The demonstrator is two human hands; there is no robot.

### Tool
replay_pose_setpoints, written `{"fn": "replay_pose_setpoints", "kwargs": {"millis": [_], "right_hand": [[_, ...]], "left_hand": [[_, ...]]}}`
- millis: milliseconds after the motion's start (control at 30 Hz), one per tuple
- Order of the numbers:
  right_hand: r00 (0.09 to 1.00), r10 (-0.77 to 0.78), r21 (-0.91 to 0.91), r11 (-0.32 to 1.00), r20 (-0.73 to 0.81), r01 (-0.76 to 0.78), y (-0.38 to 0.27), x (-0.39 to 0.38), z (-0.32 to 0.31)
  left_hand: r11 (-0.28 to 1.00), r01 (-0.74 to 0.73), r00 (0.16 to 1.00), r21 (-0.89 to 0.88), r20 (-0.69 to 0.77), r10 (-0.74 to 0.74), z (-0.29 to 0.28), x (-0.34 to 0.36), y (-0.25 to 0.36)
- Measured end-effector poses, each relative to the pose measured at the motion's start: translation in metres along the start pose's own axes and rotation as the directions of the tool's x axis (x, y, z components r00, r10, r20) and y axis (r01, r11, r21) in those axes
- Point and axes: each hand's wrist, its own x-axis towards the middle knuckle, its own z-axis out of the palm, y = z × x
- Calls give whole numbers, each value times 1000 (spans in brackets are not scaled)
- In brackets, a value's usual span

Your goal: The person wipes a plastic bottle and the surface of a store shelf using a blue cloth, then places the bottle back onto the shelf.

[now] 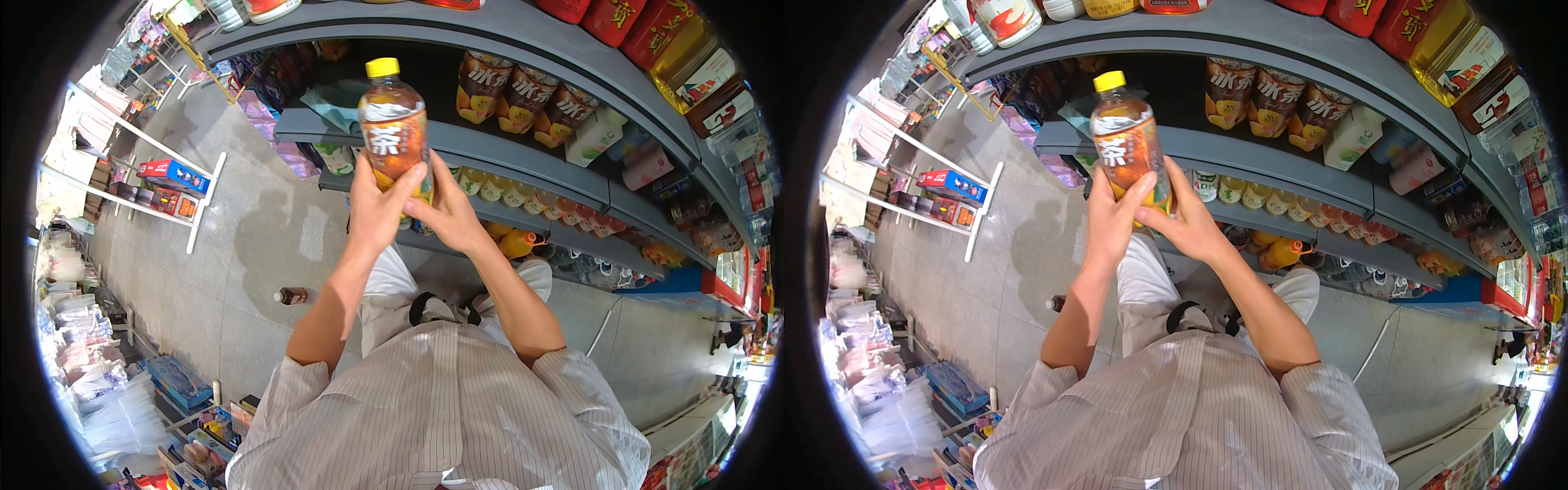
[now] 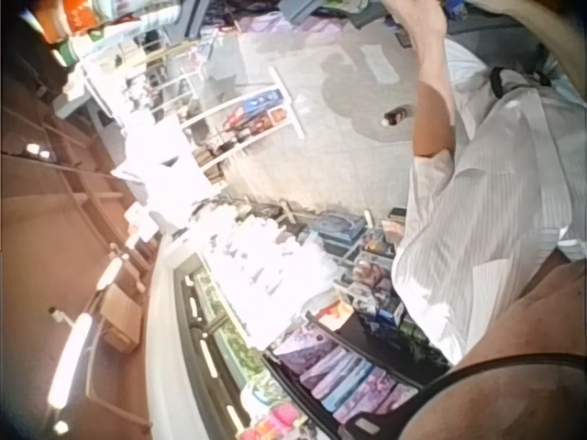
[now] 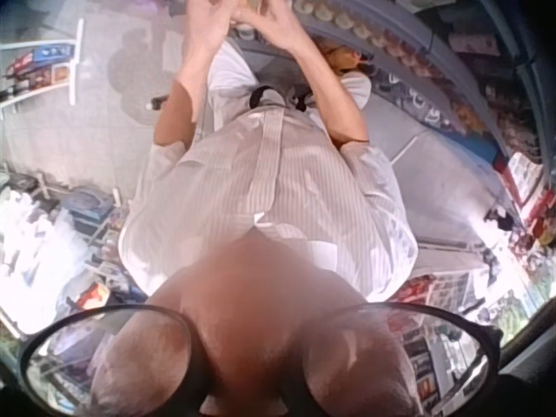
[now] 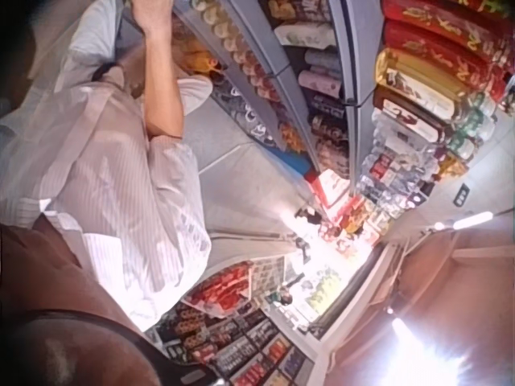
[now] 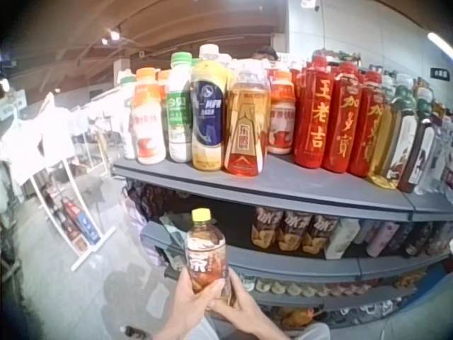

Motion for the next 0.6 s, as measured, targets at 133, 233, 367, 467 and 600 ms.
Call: {"fn": "replay_pose_setpoints", "kwargs": {"millis": [133,233,367,467,600], "right_hand": [[994,105,191,977,-37,-96,-33,-41,-9],[990,138,297,946,-20,-126,-36,-65,-17],[986,162,449,879,31,-158,-38,-78,-24],[983,156,528,830,95,-183,-39,-79,-26],[979,194,493,847,59,-197,-38,-81,-25]], "left_hand": [[998,3,992,-56,129,4,16,-22,13],[990,45,986,-135,166,-22,22,-30,25],[975,88,990,-202,129,-62,25,-32,25],[975,115,986,-192,144,-88,23,-33,32],[973,83,989,-215,141,-53,30,-40,33]]}}
